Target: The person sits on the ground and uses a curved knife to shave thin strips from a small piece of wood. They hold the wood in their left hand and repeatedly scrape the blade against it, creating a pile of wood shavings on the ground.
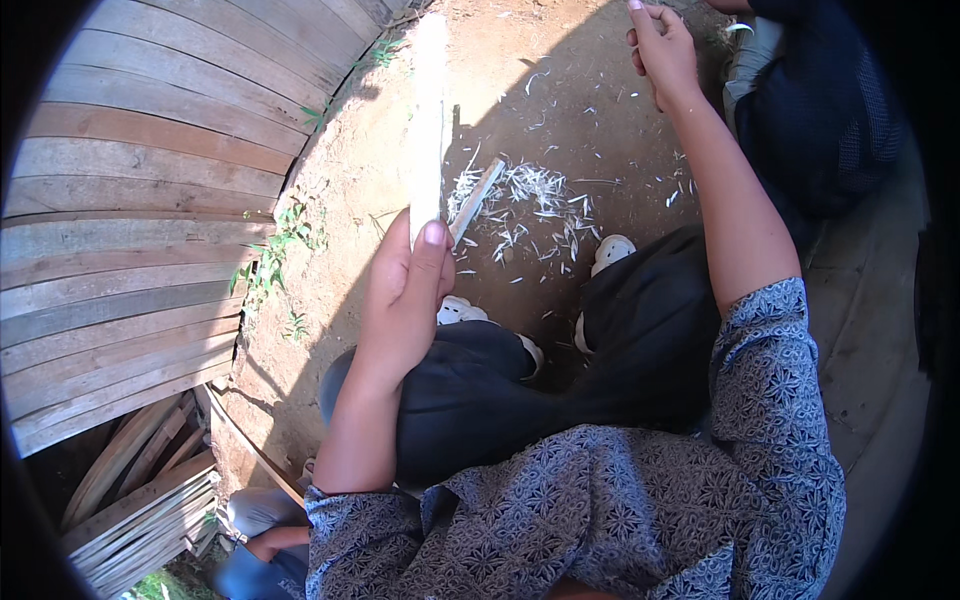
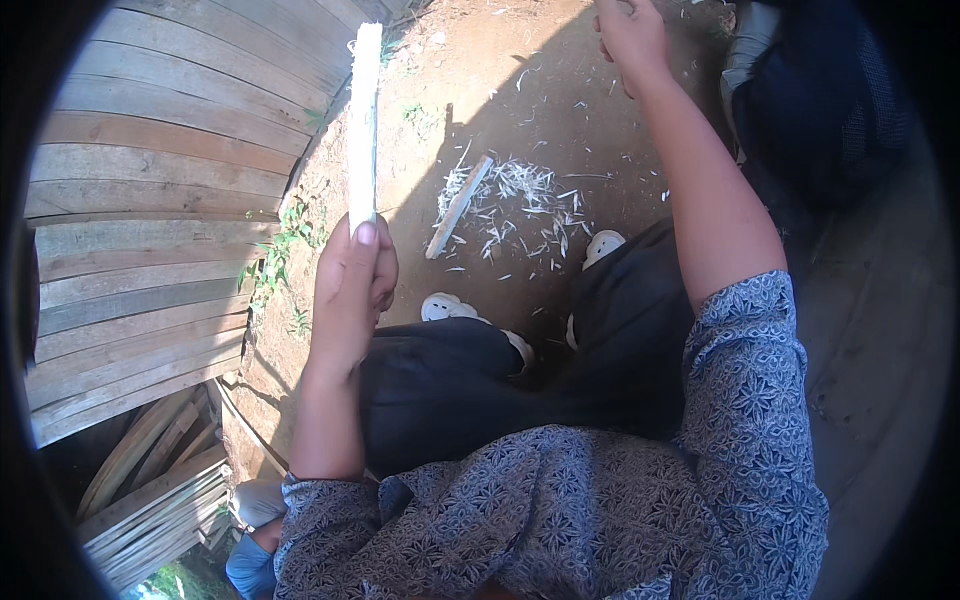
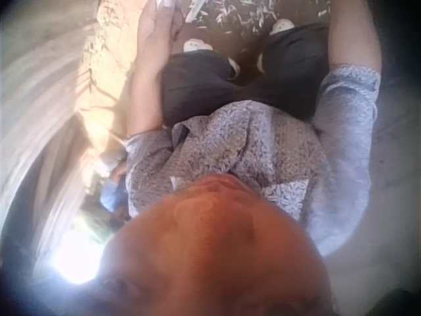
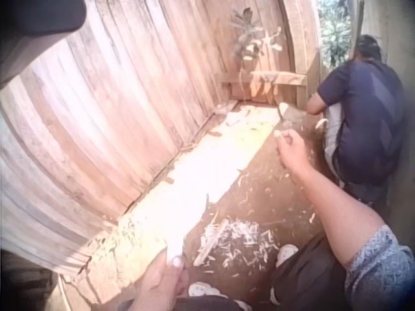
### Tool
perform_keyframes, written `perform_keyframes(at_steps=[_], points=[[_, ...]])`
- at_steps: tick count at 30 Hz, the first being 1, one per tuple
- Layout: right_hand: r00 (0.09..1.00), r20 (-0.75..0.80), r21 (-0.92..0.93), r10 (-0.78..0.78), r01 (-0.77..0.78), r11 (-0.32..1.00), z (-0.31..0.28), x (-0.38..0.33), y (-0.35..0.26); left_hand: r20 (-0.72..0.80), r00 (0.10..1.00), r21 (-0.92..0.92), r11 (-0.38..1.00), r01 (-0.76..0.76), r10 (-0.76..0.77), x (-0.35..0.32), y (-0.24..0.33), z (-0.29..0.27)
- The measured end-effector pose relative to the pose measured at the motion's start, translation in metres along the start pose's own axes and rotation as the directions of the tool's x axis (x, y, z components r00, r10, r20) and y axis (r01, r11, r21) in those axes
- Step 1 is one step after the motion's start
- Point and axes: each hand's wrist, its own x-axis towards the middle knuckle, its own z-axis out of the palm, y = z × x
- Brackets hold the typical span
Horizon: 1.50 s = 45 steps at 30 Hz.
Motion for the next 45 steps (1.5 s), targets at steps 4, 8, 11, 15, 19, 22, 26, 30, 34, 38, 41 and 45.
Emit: perform_keyframes(at_steps=[4,8,11,15,19,22,26,30,34,38,41,45], points=[[0.91,0.413,0.087,0.032,-0.075,0.993,0.032,-0.051,-0.054,-0.033,0.998,-0.27,0.962,0.034,-0.045,0.007,0.006,0.004],[0.668,0.737,0.181,-0.106,-0.044,0.983,0.048,-0.124,-0.096,-0.079,0.996,-0.338,0.941,0.001,-0.029,0.002,0.001,-0.004],[0.53,0.823,0.245,-0.207,-0.002,0.97,0.05,-0.158,-0.118,-0.11,0.993,-0.233,0.972,0.019,-0.045,0.003,0.001,-0.003],[0.598,0.643,0.41,-0.478,0.257,0.875,0.065,-0.171,-0.101,-0.172,0.984,-0.132,0.988,-0.078,0.055,0.005,-0.006,0.001],[0.57,0.697,0.369,-0.436,0.235,0.899,0.06,-0.172,-0.107,-0.198,0.979,-0.09,0.993,-0.076,0.057,0.005,-0.003,0.003],[0.561,0.688,0.41,-0.46,0.223,0.885,0.062,-0.177,-0.105,-0.213,0.975,-0.083,0.993,-0.085,0.066,0.005,0.002,0.002],[0.556,0.696,0.407,-0.455,0.217,0.887,0.062,-0.183,-0.106,-0.177,0.98,-0.104,0.989,-0.108,0.089,0.004,0.002,-0.001],[0.562,0.658,0.407,-0.501,0.294,0.865,0.062,-0.187,-0.11,-0.179,0.976,-0.108,0.984,-0.142,0.121,0.001,0.002,-0.004],[0.566,0.64,0.372,-0.52,0.363,0.854,0.06,-0.185,-0.109,-0.197,0.972,-0.086,0.985,-0.148,0.129,-0.002,0.004,0.001],[0.584,0.589,0.404,-0.558,0.386,0.83,0.063,-0.183,-0.105,-0.201,0.966,-0.022,0.985,-0.17,0.162,-0.001,-0.002,0.0],[0.671,0.565,0.339,-0.479,0.341,0.877,0.061,-0.178,-0.108,-0.206,0.968,-0.018,0.988,-0.15,0.143,-0.002,0.003,0.005],[0.838,0.325,0.438,-0.439,0.278,0.855,0.063,-0.14,-0.1,-0.154,0.961,0.043,0.973,-0.226,0.23,-0.013,0.005,0.015]])
